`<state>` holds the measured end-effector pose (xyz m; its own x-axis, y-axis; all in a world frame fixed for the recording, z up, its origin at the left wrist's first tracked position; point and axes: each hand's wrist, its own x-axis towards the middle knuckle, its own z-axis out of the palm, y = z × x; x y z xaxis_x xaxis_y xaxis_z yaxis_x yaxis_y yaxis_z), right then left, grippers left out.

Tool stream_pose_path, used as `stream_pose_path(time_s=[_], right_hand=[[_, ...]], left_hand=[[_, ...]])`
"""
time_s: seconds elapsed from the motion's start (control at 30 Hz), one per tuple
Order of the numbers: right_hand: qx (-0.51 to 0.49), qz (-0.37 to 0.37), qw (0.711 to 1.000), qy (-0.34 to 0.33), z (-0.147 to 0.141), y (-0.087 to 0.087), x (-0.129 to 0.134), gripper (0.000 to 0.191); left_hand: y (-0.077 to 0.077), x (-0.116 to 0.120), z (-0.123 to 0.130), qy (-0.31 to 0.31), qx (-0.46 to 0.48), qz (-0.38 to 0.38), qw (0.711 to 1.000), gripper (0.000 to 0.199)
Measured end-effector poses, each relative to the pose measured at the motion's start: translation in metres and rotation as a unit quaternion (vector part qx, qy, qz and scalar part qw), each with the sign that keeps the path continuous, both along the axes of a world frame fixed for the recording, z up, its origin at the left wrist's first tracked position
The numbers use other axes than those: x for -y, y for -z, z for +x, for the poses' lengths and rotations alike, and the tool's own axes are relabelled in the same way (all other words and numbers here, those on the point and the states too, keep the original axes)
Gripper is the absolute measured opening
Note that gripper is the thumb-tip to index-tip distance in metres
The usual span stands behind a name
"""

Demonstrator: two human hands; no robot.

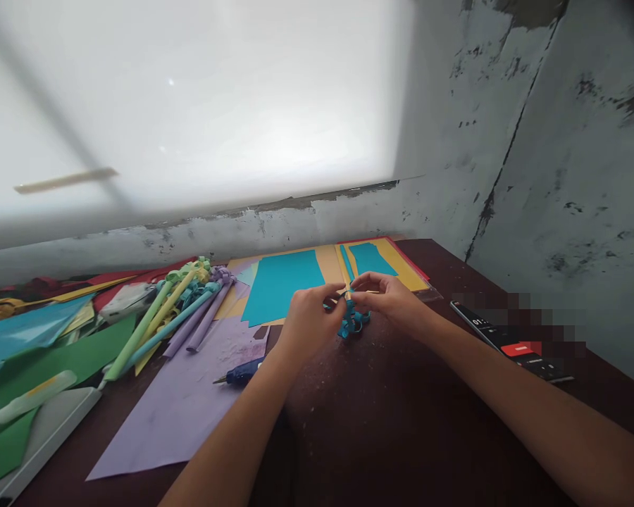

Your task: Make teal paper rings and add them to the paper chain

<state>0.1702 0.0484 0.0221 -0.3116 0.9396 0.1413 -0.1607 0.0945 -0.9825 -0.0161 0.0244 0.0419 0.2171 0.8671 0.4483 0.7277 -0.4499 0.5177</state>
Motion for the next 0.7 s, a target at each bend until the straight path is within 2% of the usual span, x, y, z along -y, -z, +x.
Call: stream_pose_path(time_s=[0.13, 0.23, 0.3, 0.4, 0.43, 0.5, 0.53, 0.6, 0.7], right_hand=[[-0.040, -0.006, 0.994, 0.102, 0.009, -0.006, -0.009, 0.036], [-0.052, 0.062, 0.965, 0.251, 0.031, -0.017, -0.020, 0.030], [-0.016, 0.147, 0.917, 0.370, 0.050, -0.027, -0.023, 0.026], [0.115, 0.288, 0.799, 0.515, 0.073, -0.042, -0.020, 0.020], [0.145, 0.319, 0.772, 0.530, 0.078, -0.046, -0.018, 0.017], [0.206, 0.363, 0.736, 0.534, 0.082, -0.047, -0.017, 0.016], [0.239, 0.373, 0.733, 0.517, 0.082, -0.046, -0.017, 0.015], [0.325, 0.367, 0.748, 0.448, 0.078, -0.038, -0.022, 0.013], [0.468, 0.297, 0.787, 0.271, 0.068, -0.019, -0.030, 0.011]], left_hand=[[-0.001, -0.003, -0.005, -0.063, 0.019, 0.005, 0.998, 0.031], [-0.002, -0.005, -0.008, -0.094, 0.012, 0.015, 0.995, 0.033], [-0.003, -0.005, -0.009, -0.107, 0.010, 0.019, 0.994, 0.033], [-0.004, -0.005, -0.010, -0.126, -0.006, 0.018, 0.992, 0.034], [-0.004, -0.005, -0.011, -0.130, -0.020, 0.014, 0.991, 0.034], [-0.003, -0.006, -0.014, -0.129, -0.071, -0.004, 0.989, 0.033], [-0.002, -0.007, -0.016, -0.124, -0.105, -0.018, 0.986, 0.032], [0.002, -0.009, -0.019, -0.107, -0.179, -0.058, 0.976, 0.030], [0.009, -0.011, -0.021, -0.090, -0.254, -0.106, 0.957, 0.030]])
